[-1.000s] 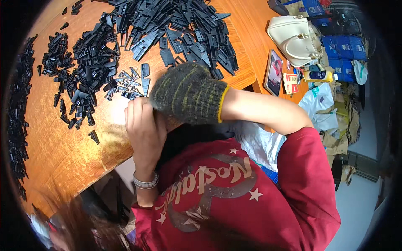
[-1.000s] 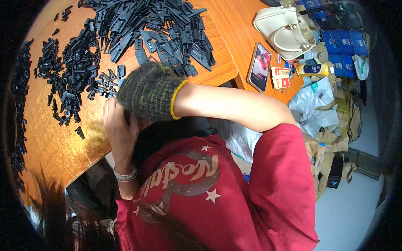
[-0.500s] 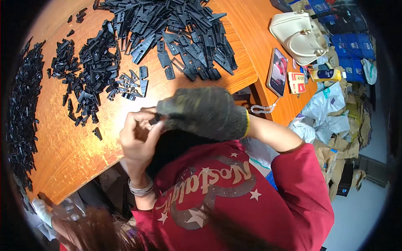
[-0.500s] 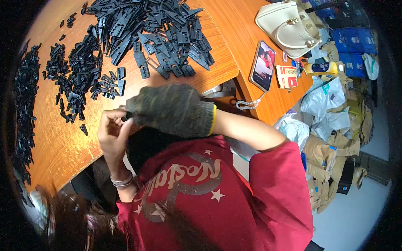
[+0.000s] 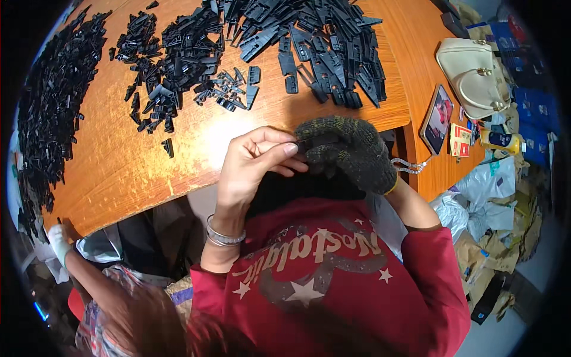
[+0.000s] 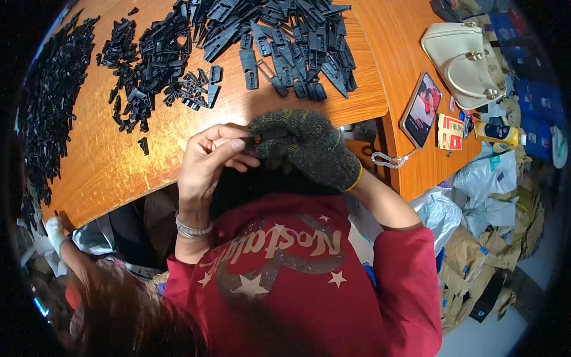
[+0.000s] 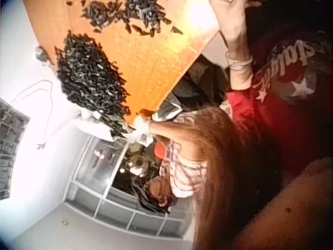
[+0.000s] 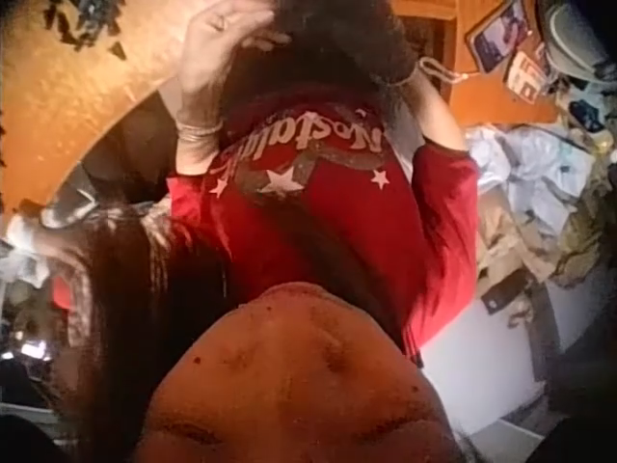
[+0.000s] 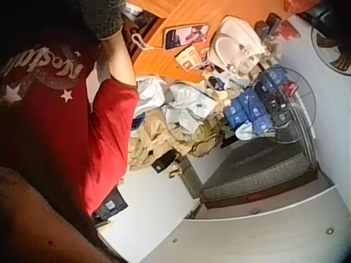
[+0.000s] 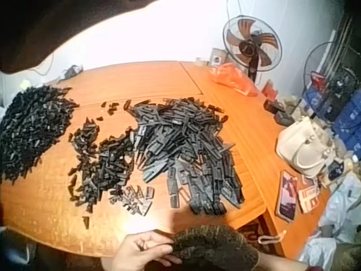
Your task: Assembling small black plastic components by fitting them together manually at a workbench.
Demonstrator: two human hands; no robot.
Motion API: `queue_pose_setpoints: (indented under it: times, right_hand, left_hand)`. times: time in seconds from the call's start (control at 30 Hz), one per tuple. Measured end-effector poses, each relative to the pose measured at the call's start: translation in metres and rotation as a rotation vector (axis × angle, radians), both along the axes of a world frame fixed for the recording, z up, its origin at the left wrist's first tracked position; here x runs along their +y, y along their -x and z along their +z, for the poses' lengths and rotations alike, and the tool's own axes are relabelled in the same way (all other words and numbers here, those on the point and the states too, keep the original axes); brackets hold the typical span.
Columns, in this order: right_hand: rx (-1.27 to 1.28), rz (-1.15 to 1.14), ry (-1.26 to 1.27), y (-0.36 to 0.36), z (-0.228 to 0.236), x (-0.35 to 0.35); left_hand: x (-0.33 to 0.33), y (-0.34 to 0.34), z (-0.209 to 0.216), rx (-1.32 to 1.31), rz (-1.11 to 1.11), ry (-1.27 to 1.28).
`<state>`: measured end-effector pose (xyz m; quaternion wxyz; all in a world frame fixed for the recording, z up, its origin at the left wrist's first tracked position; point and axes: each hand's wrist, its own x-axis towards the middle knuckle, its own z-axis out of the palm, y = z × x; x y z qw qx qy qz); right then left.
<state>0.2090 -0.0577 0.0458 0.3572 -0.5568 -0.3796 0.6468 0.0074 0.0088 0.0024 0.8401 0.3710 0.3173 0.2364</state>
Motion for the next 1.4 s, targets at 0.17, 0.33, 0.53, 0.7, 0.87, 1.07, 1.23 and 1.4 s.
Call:
queue_pose_setpoints:
  times: [0.17,0.33,0.53,0.7,0.87,1.07,1.23,1.4]
  right_hand:
    - [-0.053,0.057,-0.238,0.003,-0.012,-0.001]
    - [-0.244,0.037,-0.319,-0.005,0.004,-0.016]
    - [-0.916,-0.656,-0.120,-0.096,0.085,-0.123]
    - [-1.593,0.337,0.655,-0.148,0.106,-0.217]
    - [-1.241,0.001,0.881,-0.109,0.109,-0.164]
    - [-1.188,0.158,-0.224,-0.055,0.060,-0.045]
    - [-0.663,0.258,-0.254,0.010,0.023,0.025]
    - [-0.385,0.138,-0.229,-0.002,-0.004,0.025]
  left_hand:
    - [-0.003,-0.003,0.002,-0.004,0.032,-0.029]
    - [-0.014,-0.015,-0.001,0.046,0.022,-0.144]
    - [0.009,-0.013,-0.005,0.544,0.449,-0.991]
    - [0.033,-0.011,0.005,1.009,0.366,-1.442]
    - [0.028,-0.015,-0.001,1.019,0.267,-1.419]
    - [0.013,-0.005,-0.006,0.535,0.367,-1.549]
    - [-0.004,0.009,-0.001,0.356,0.138,-1.652]
    - [0.029,0.020,0.000,0.815,0.376,-1.486]
